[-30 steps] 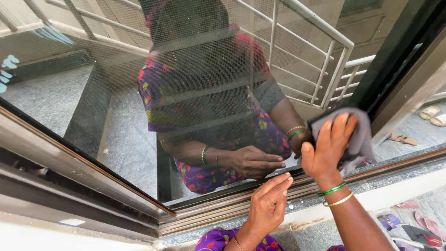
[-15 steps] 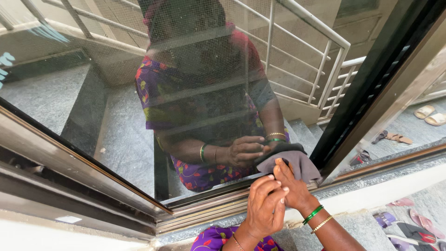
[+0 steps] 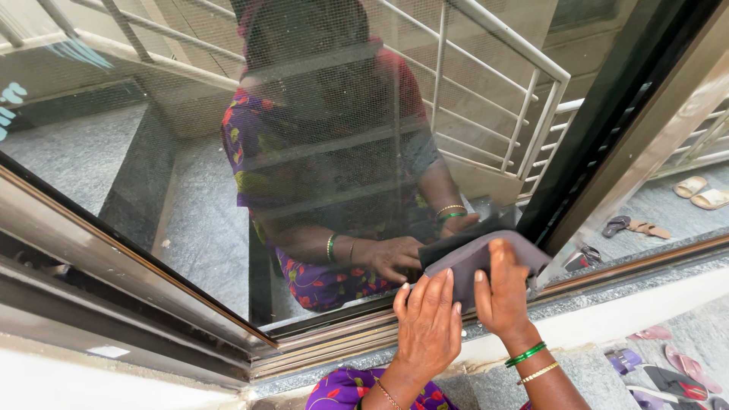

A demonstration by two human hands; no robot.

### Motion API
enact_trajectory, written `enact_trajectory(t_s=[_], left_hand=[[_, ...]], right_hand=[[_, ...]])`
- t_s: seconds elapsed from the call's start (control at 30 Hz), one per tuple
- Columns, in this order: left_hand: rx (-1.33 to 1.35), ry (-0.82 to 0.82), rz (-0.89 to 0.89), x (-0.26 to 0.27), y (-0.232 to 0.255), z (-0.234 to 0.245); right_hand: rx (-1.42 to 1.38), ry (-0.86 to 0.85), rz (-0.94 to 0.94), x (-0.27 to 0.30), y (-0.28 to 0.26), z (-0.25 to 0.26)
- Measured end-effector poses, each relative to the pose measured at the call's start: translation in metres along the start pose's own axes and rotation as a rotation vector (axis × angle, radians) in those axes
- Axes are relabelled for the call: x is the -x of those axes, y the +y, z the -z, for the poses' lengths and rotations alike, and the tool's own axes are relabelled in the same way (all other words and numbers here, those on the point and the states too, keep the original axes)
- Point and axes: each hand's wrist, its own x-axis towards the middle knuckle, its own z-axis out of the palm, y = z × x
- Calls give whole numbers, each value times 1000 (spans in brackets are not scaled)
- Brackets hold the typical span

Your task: The person sits on the floor and wipes the lower metal frame of a sliding window with a gray cloth. They repeatedly rub the bottom track and the vertical side of the frame, folding the cloth occasionally to continue cleaning.

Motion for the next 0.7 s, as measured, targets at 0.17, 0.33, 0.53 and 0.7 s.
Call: enact_trajectory(t_s=[0.17, 0.33, 0.53, 0.7], left_hand=[[-28, -7, 41, -1, 9, -2], [36, -85, 120, -1, 31, -1], [175, -205, 97, 8, 36, -29], [185, -351, 131, 26, 27, -64]], right_hand=[[154, 167, 87, -12, -30, -2], [174, 109, -50, 1, -29, -17], [100, 114, -155, 37, -43, -37], [116, 57, -118, 60, -44, -35]])
